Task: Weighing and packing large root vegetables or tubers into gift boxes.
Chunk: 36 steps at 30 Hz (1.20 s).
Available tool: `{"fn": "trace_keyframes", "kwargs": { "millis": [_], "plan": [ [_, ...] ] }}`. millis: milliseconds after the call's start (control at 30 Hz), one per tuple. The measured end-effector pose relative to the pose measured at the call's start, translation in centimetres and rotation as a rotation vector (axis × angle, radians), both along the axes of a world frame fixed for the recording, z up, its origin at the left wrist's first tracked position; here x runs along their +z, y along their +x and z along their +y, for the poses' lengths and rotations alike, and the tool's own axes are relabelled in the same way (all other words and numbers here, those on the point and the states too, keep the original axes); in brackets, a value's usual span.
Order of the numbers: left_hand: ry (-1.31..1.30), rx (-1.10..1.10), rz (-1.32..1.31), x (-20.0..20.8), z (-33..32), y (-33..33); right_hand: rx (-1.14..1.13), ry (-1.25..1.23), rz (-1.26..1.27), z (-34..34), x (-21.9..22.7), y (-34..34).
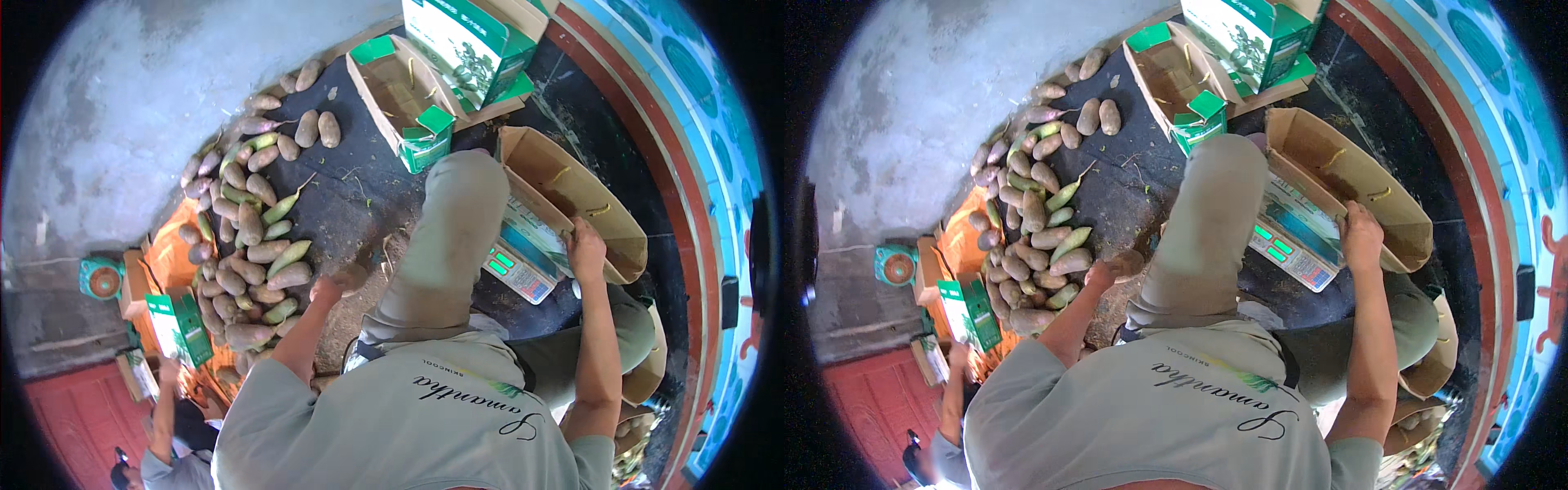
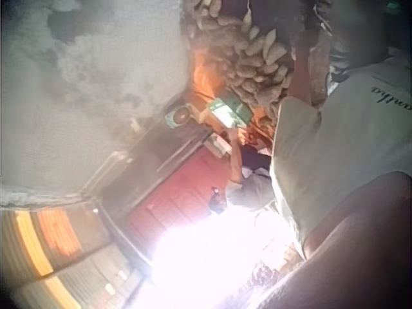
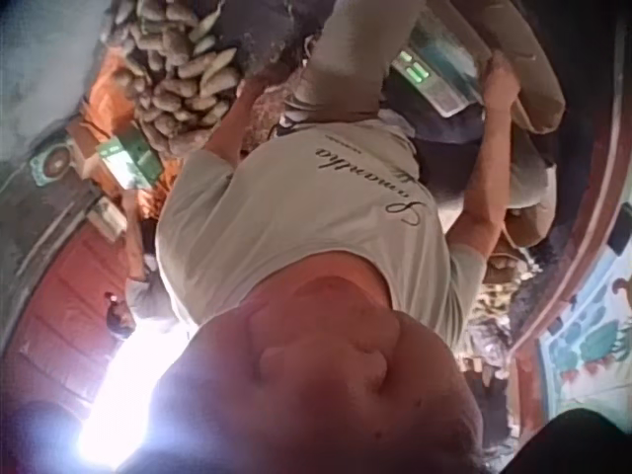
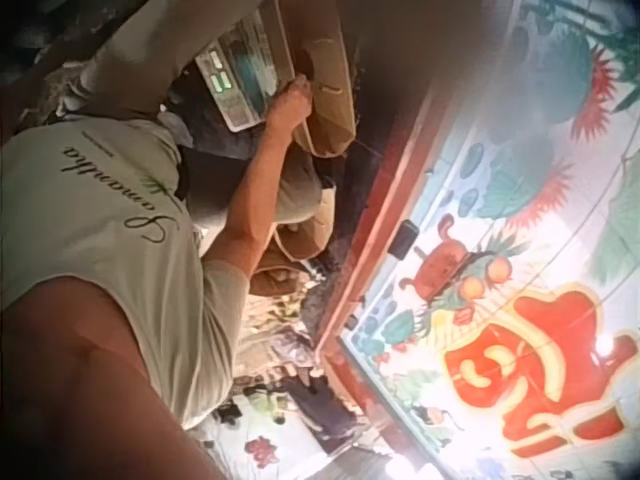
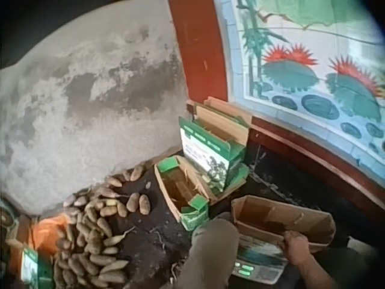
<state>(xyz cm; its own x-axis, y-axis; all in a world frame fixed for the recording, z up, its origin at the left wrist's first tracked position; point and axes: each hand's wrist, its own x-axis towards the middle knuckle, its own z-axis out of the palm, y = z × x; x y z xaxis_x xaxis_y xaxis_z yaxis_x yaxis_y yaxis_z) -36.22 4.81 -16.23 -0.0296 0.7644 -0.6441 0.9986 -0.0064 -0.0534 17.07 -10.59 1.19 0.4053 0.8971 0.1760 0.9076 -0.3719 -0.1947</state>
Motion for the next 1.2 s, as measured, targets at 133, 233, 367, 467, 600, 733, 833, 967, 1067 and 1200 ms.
{"fn": "trace_keyframes", "kwargs": {
  "millis": [133, 233, 367, 467, 600, 733, 833, 967, 1067, 1200],
  "plan": [
    [0.12, 0.189, -0.109, 5.1, 2.7, 1.7, 0.009, -0.033, 0.047, -0.6, 0.3, 0.1],
    [0.139, 0.182, -0.452, 7.8, 5.6, 1.7, 0.01, -0.031, 0.063, -0.6, 0.0, 0.0],
    [0.608, 0.198, -0.744, 13.9, 9.9, 4.9, 0.104, 0.138, 0.026, -0.8, -1.2, 0.6],
    [0.812, 0.114, -0.875, 22.8, 10.4, 11.5, 0.047, 0.057, 0.042, -0.9, -1.2, 0.5],
    [0.637, 0.211, -1.104, 30.6, 9.6, 19.4, 0.024, 0.103, 0.061, -0.8, -1.3, 0.7],
    [0.404, 0.016, -1.428, 31.5, 9.9, 25.3, 0.053, 0.097, 0.048, -0.4, -0.9, 0.4],
    [0.19, -0.14, -1.435, 30.6, 8.9, 30.3, 0.073, 0.07, 0.045, -0.3, -0.9, 0.6],
    [0.267, -0.404, -1.327, 25.9, 7.4, 37.5, 0.093, 0.07, 0.028, -0.1, -0.6, 0.6],
    [0.345, -0.649, -0.995, 24.9, 3.8, 42.0, 0.063, 0.133, 0.014, -0.3, -2.1, 1.2],
    [0.3, -0.629, -0.905, 20.4, 2.8, 45.2, 0.074, 0.029, 0.022, 0.4, -1.2, 0.3]
  ]
}}
